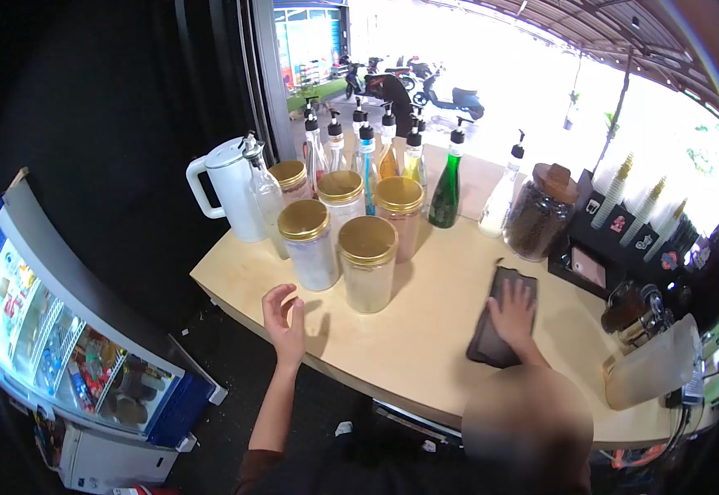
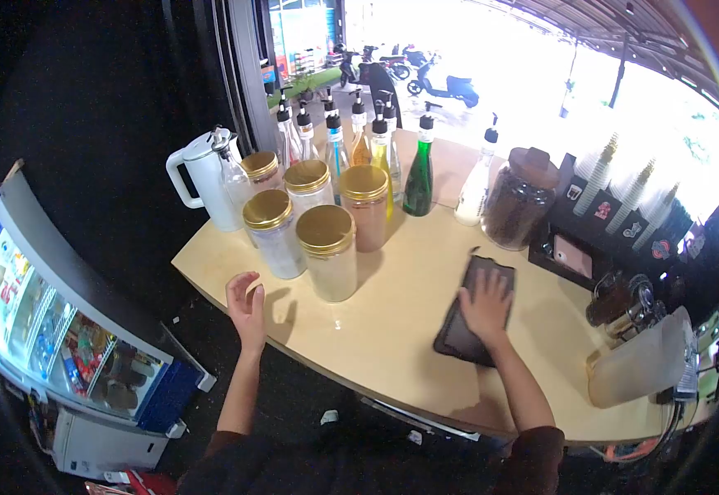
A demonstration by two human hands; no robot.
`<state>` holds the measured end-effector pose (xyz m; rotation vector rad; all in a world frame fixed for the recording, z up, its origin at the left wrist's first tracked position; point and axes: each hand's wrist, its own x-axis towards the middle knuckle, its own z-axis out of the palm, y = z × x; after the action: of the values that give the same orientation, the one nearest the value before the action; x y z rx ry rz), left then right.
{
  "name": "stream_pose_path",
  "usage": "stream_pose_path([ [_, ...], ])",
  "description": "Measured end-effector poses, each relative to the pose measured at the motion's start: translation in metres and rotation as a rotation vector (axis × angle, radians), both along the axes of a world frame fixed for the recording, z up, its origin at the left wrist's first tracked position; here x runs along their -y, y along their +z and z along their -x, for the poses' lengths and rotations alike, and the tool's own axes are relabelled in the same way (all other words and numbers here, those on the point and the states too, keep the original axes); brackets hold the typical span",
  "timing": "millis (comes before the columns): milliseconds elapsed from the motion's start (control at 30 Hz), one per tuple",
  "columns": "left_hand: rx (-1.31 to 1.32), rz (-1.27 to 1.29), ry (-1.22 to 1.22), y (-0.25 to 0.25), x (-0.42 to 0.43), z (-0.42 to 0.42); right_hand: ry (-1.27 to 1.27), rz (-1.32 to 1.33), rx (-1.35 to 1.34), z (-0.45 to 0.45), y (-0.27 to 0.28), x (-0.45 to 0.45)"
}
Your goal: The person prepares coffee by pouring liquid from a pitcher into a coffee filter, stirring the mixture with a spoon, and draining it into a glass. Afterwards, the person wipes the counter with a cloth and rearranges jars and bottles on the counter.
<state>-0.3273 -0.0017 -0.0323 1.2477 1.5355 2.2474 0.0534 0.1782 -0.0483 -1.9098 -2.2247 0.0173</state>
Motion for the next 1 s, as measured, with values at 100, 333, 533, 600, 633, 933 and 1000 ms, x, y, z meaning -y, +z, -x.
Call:
stream_pose_path([
  [100,-0.004,0.013,0.002,0.003,-0.019,0.027,0.223,0.003,-0.012,0.089,0.002,0.029],
  [333,-0.138,0.165,-0.122,0.017,-0.063,0.052,0.518,0.182,-0.51,0.189,0.042,0.058],
  [533,-0.116,0.162,-0.195,0.018,-0.09,0.061,0.423,-0.009,-1.249,0.242,0.038,0.064],
  [600,-0.132,0.196,-0.191,0.018,-0.091,0.063,0.41,-0.05,-1.248,0.243,0.033,0.068],
  [633,-0.088,0.134,-0.215,0.021,-0.087,0.062,0.405,-0.086,-1.248,0.238,0.034,0.07],
  [933,-0.112,-0.011,-0.406,0.099,-0.043,0.006,0.338,-0.138,-1.292,0.107,0.078,0.104],
  [1000,-0.086,0.009,-0.48,0.088,-0.045,-0.02,0.267,-0.153,-1.358,0.066,0.081,0.106],
])
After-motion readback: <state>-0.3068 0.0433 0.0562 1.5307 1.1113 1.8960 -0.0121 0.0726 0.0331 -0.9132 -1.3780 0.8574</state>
